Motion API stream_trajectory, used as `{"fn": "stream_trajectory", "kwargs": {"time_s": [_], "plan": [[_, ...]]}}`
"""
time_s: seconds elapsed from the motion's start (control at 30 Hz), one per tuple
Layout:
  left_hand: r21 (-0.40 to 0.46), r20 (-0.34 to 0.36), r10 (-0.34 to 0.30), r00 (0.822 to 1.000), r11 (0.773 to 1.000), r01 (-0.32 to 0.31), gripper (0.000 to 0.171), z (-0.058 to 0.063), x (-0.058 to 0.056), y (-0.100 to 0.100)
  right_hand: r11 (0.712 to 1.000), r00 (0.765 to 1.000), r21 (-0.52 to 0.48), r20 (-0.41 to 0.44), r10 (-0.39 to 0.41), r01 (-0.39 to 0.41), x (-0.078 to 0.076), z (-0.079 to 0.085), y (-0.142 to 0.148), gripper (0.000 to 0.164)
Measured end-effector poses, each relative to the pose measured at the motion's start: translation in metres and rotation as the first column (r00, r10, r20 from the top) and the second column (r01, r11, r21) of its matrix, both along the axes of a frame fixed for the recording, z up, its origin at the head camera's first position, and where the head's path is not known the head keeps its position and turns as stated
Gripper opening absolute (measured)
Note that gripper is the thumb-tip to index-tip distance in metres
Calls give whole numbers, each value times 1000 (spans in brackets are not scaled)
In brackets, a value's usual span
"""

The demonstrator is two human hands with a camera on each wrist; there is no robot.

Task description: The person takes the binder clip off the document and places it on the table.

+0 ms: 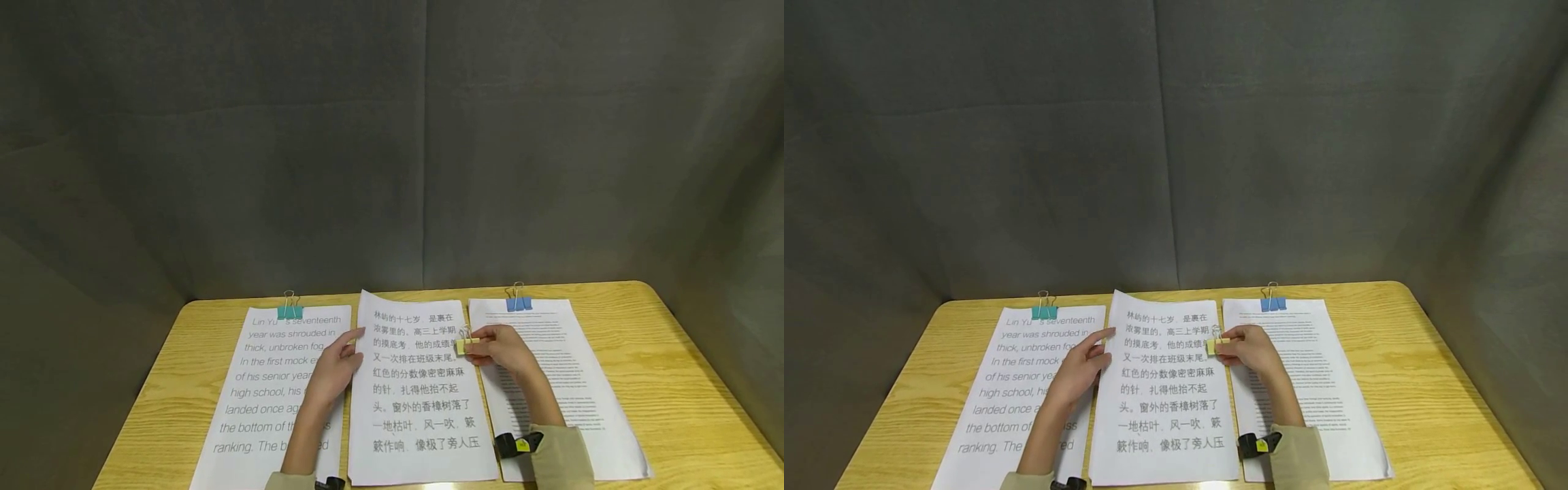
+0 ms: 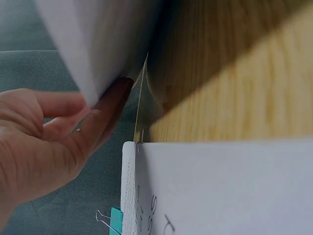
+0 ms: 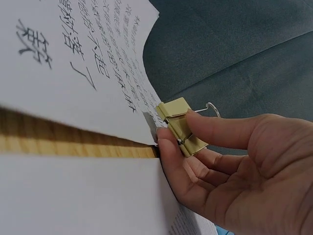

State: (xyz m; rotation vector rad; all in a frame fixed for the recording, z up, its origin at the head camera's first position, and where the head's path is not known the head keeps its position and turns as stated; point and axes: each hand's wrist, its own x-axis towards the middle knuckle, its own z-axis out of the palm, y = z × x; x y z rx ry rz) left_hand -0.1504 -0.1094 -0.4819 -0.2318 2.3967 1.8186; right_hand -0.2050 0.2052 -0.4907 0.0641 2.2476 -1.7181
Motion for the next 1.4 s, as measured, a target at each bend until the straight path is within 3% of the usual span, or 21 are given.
{"fn": "stream_trajectory", "kwargs": {"time_s": [0.2, 0.5, 0.63, 0.8, 0.93, 1.1, 1.27, 1.4], "plan": [[-47, 24, -81, 996, 995, 82, 36, -1, 3, 2, 1000, 1000, -1, 7, 8, -8, 1, 2, 8, 34], [-42, 44, -68, 997, 997, 70, 46, 1, 3, 3, 1000, 1000, 31, 3, 5, -5, 2, 5, 30, 31], [-40, 39, -67, 997, 997, 69, 50, 0, 3, 3, 991, 999, 134, -32, 33, -29, 3, 6, 33, 29], [-48, 35, -64, 997, 997, 65, 53, 2, 3, 2, 948, 986, 308, -113, 123, -83, 2, 8, 30, 25], [-60, 40, -43, 998, 997, 46, 52, 4, 3, 3, 885, 963, 450, -167, 214, -119, 2, 13, 27, 21], [-71, 44, -29, 999, 997, 32, 49, 7, 5, 8, 838, 940, 529, -198, 277, -136, 3, 14, 27, 23], [-120, -2, -18, 1000, 993, 18, 46, 12, 7, 10, 847, 931, 517, -231, 282, -128, 4, 14, 32, 18], [-177, -67, -10, 998, 984, -2, 46, 22, 9, 12, 883, 934, 469, -302, 192, -30, 6, 19, 45, 18]]}}
